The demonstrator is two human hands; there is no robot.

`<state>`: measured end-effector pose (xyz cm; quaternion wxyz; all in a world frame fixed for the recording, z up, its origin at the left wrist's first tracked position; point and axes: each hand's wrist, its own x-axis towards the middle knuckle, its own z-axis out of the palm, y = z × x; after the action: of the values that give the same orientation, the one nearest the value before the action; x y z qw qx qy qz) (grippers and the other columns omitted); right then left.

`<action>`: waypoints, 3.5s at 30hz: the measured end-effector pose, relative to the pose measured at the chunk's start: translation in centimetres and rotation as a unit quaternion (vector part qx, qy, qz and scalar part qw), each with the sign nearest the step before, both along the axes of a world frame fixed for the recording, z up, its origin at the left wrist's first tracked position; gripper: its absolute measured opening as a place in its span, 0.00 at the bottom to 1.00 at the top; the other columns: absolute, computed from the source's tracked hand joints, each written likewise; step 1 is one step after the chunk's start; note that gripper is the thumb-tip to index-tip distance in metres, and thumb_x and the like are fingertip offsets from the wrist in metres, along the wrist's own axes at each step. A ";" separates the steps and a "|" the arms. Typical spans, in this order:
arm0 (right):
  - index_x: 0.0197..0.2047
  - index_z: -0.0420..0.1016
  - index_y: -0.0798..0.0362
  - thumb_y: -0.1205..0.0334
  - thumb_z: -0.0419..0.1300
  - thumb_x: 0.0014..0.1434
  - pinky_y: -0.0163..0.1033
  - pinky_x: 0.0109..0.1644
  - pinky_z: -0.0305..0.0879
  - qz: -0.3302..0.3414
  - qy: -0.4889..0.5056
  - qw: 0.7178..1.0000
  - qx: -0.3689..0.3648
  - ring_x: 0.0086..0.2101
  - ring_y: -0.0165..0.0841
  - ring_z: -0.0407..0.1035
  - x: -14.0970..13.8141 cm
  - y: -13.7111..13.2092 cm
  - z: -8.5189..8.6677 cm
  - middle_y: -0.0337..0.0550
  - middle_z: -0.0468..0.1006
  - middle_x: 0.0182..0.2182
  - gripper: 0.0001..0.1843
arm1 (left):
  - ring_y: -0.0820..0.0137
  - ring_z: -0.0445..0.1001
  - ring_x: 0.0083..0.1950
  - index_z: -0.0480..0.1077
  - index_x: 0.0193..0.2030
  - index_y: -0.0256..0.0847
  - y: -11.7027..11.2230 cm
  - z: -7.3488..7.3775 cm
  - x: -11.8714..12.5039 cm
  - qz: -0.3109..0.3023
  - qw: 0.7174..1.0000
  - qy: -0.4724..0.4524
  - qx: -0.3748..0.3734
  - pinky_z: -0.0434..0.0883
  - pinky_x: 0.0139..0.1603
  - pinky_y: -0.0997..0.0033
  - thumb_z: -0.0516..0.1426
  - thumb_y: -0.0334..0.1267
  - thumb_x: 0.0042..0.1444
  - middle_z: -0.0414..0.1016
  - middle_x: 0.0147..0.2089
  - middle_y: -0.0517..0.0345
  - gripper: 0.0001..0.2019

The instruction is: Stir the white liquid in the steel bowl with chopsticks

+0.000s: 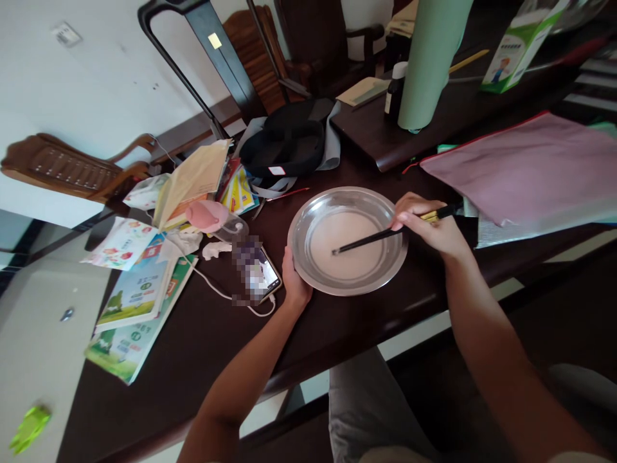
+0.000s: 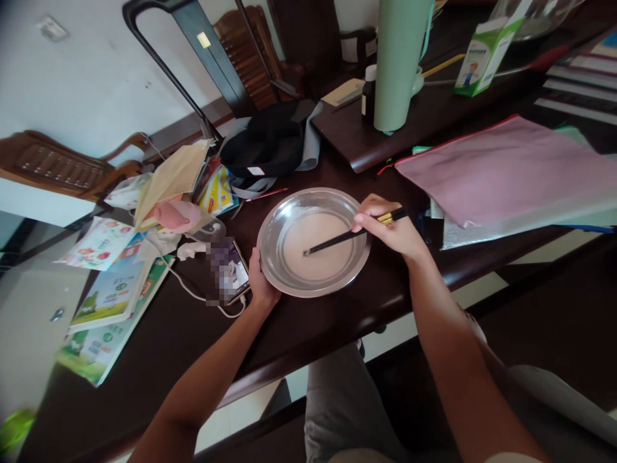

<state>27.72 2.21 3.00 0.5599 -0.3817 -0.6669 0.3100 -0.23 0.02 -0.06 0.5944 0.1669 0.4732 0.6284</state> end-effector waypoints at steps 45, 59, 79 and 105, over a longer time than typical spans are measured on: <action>0.23 0.81 0.44 0.42 0.63 0.64 0.48 0.38 0.68 -0.018 0.024 1.000 0.002 0.31 0.39 0.71 0.0 0.0 -0.1 0.42 0.78 0.23 0.22 | 0.55 0.77 0.62 0.81 0.42 0.43 0.1 -0.4 -0.3 -0.009 1.000 0.011 0.005 0.69 0.67 0.55 0.62 0.56 0.58 0.86 0.48 0.53 0.18; 0.26 0.83 0.44 0.46 0.65 0.64 0.47 0.40 0.68 -0.018 0.000 1.000 0.007 0.33 0.39 0.72 -0.2 -0.1 0.1 0.42 0.79 0.25 0.18 | 0.56 0.79 0.59 0.81 0.38 0.43 0.0 -0.2 0.0 -0.004 1.000 0.002 0.008 0.70 0.66 0.56 0.62 0.55 0.59 0.86 0.44 0.54 0.17; 0.22 0.80 0.47 0.47 0.63 0.66 0.44 0.38 0.65 -0.038 0.067 0.997 0.015 0.29 0.36 0.71 0.2 0.1 -0.3 0.41 0.76 0.22 0.23 | 0.57 0.80 0.57 0.81 0.38 0.42 0.1 -0.2 -0.1 -0.008 1.000 -0.009 0.007 0.70 0.66 0.57 0.62 0.54 0.59 0.86 0.42 0.55 0.17; 0.27 0.83 0.45 0.47 0.66 0.64 0.44 0.41 0.67 -0.010 -0.023 1.000 -0.002 0.34 0.37 0.73 -0.3 -0.2 0.3 0.42 0.80 0.27 0.17 | 0.56 0.79 0.59 0.81 0.41 0.43 0.1 -0.4 -0.2 -0.007 1.000 0.016 0.010 0.71 0.66 0.56 0.61 0.56 0.59 0.86 0.45 0.54 0.18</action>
<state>27.43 2.03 3.27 0.5469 -0.3962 -0.6752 0.2967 -0.40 0.12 -0.41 0.5896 0.1864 0.4751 0.6260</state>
